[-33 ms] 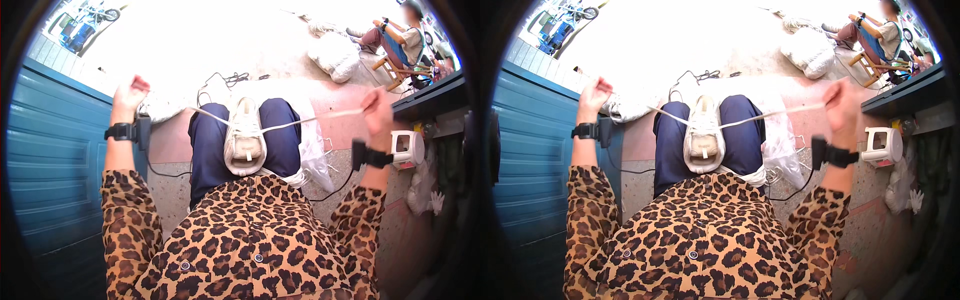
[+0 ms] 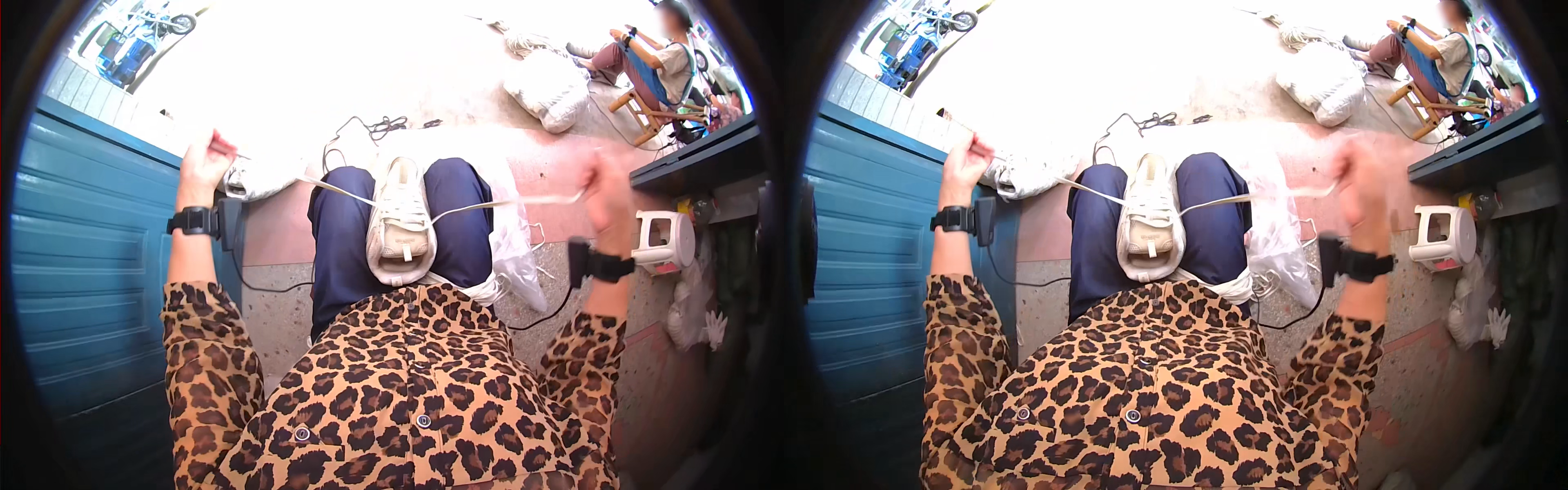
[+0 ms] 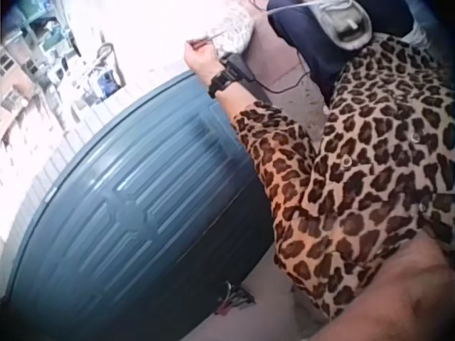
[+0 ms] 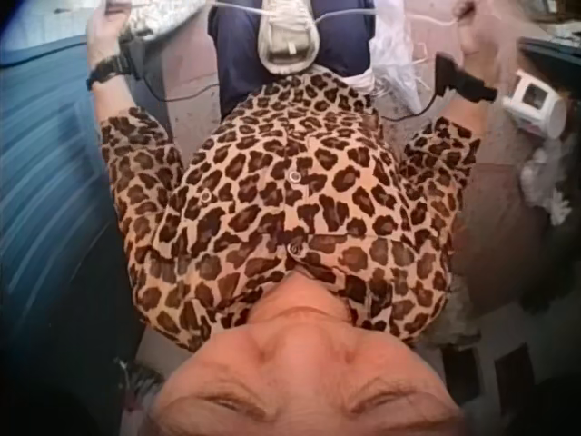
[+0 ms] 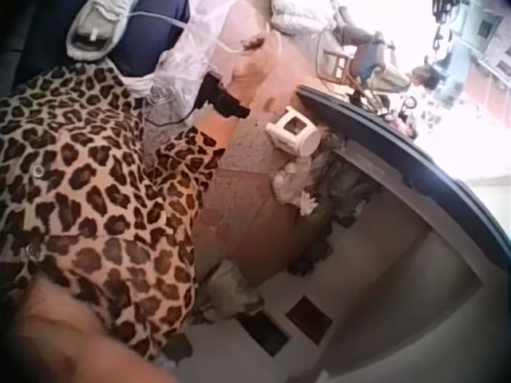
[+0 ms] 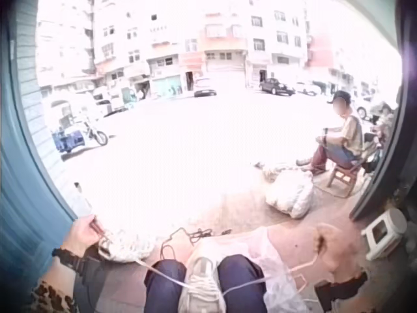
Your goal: Lacing and preparing white sneakers for packaging in a shoe workshop.
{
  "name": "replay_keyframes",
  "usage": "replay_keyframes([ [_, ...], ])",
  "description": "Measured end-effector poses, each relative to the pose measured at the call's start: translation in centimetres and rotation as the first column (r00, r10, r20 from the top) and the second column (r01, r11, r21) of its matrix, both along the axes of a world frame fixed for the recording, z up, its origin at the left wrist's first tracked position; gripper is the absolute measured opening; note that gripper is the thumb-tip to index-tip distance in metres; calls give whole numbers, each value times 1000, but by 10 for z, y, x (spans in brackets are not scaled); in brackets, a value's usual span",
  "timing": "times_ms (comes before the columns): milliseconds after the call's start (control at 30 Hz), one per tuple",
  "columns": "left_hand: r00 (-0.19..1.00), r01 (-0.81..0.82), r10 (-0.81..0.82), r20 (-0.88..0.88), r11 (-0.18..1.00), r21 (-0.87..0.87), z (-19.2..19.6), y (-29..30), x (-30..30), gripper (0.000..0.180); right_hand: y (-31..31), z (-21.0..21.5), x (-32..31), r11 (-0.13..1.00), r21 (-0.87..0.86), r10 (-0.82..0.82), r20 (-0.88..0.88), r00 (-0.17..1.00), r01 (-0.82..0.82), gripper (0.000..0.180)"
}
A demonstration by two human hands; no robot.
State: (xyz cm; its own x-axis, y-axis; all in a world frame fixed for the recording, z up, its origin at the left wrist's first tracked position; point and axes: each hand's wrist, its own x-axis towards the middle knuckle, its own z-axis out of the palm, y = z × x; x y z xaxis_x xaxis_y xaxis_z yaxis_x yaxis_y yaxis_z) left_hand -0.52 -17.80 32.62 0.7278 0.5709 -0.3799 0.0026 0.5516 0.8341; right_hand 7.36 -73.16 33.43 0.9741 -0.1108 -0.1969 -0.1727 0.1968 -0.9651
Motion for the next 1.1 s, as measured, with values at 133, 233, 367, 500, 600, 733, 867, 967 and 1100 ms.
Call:
replay_keyframes([
  [133, 930, 275, -309, -202, 945, -178, -38, -12, -25, 16, 40, -95, -61, 755, -252, 628, 15, 778, -605, 17],
  [233, 772, 586, -598, -215, 801, -125, -61, -80, -38, 16, 92, -120, -90, 707, -360, 660, 27, 751, -609, 18],
  [367, 604, 781, -680, -415, 609, 139, -69, -159, -54, 19, 118, -114, -98, 576, -730, 612, 87, 786, -368, 19],
  [500, 597, 799, -695, -400, 477, 366, -70, -193, -62, 16, 124, -112, -101, 520, -802, 605, 104, 790, -293, 19],
  [600, 601, 799, -696, -393, 506, 326, -68, -196, -68, 15, 129, -116, -102, 465, -852, 614, 115, 781, -240, 19],
  [733, 660, 751, -576, -483, 493, 439, -70, -193, -73, 15, 135, -114, -99, 389, -864, 648, 10, 762, -319, 19],
  [867, 687, 707, -456, -566, 242, 664, -76, -193, -78, 13, 137, -109, -99, 319, -931, 753, 135, 644, -178, 11],
  [967, 750, 514, -427, -505, -103, 852, -78, -193, -80, 10, 136, -109, -102, 246, -967, 747, 149, 648, -61, 8],
  [1100, 753, 421, -358, -552, -383, 822, -74, -196, -77, 7, 138, -112, -103, 376, -926, 661, 280, 696, 15, 10],
])
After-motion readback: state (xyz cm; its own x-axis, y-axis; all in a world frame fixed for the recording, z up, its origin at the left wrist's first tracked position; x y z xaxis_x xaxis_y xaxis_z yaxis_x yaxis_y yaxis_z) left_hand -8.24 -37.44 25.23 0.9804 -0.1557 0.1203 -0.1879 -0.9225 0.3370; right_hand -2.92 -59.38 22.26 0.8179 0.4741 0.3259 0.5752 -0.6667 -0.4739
